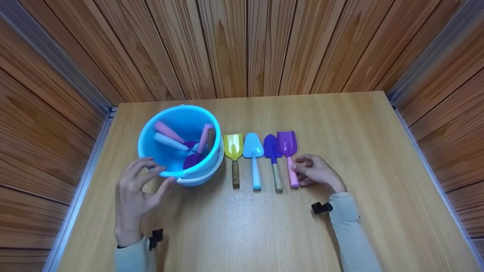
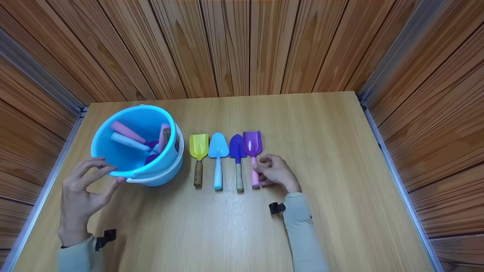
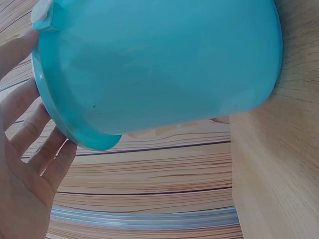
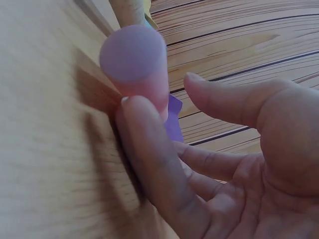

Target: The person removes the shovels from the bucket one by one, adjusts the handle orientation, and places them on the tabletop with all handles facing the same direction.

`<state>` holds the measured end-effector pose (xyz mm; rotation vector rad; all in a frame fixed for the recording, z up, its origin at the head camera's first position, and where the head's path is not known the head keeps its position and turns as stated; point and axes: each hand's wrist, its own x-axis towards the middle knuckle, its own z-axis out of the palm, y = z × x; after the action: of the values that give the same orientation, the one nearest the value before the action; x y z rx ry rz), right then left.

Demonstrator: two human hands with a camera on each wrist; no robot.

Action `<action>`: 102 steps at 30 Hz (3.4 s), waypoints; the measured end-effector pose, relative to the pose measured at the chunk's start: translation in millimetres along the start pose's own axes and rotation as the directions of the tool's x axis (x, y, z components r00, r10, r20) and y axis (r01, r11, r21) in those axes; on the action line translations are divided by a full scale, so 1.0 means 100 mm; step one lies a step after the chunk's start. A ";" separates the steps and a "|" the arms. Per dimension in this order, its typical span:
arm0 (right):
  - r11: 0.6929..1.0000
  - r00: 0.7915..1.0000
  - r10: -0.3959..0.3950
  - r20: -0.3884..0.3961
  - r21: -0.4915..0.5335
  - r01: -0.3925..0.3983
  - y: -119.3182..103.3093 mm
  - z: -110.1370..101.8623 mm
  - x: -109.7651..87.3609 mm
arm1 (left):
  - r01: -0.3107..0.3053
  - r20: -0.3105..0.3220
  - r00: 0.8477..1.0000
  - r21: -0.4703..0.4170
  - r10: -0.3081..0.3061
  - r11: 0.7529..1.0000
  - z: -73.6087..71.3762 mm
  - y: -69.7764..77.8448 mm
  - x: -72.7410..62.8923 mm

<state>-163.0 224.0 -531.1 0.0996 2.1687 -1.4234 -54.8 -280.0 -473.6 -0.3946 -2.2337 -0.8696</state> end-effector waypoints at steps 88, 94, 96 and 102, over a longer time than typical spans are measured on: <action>0.001 0.815 -0.335 0.473 -0.865 0.502 -2.64 2.15 0.53 | 0.032 0.099 0.994 0.227 -0.056 0.973 0.06 0.02 0.01; -0.107 0.850 -0.244 0.467 -0.884 0.455 -2.65 2.24 0.56 | -0.010 0.070 0.998 0.186 -0.003 0.982 0.07 -0.01 0.02; -0.157 0.854 -0.235 0.464 -0.886 0.437 -2.66 2.26 0.56 | -0.037 0.048 0.998 0.157 0.029 0.987 0.07 -0.03 0.03; -0.271 0.824 -0.303 0.478 -0.872 0.407 -2.78 2.18 0.41 | -0.101 0.011 0.995 0.128 0.100 0.987 0.05 -0.06 0.00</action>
<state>-208.0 -96.5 -385.0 -1.3074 2.6520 0.5957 -60.6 -281.4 -478.8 -0.4448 -2.2393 -0.6684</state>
